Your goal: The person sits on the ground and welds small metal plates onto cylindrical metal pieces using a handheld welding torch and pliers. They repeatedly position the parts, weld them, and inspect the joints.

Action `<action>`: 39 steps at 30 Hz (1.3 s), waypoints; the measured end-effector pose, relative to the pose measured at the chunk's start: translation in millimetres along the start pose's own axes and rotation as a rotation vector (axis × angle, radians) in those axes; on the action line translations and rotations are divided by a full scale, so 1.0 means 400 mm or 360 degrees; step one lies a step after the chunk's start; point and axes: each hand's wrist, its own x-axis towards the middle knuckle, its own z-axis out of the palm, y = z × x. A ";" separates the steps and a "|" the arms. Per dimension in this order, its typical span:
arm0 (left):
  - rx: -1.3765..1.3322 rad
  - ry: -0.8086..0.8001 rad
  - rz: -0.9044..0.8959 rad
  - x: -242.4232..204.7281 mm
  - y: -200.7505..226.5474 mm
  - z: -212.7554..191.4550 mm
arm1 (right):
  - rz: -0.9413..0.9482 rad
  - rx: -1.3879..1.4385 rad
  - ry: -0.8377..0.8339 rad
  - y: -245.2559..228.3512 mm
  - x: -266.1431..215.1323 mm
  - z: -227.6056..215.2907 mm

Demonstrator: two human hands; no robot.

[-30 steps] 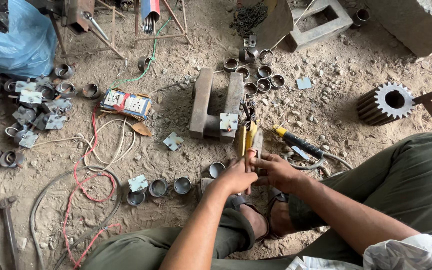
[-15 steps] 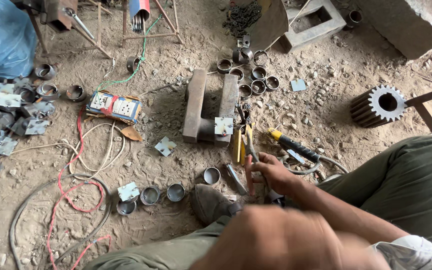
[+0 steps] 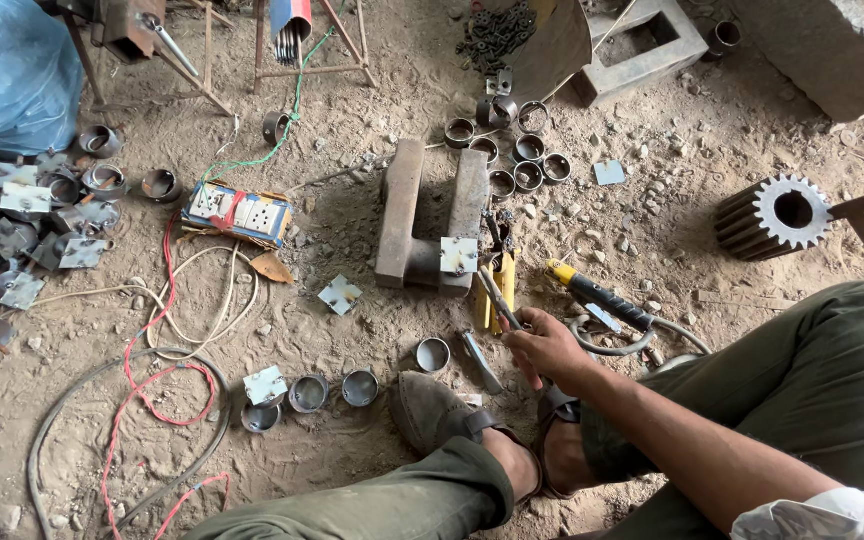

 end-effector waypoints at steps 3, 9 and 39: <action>0.0012 0.0011 0.0000 -0.003 -0.005 -0.007 | 0.0015 -0.0020 0.0000 -0.005 -0.001 0.000; 0.0005 0.0024 -0.0038 -0.007 -0.008 -0.011 | -0.0011 -0.0139 0.0055 0.002 0.008 -0.001; -0.0240 0.0580 -0.1479 0.066 -0.241 0.015 | -0.1029 -0.0798 0.0531 -0.032 0.007 -0.013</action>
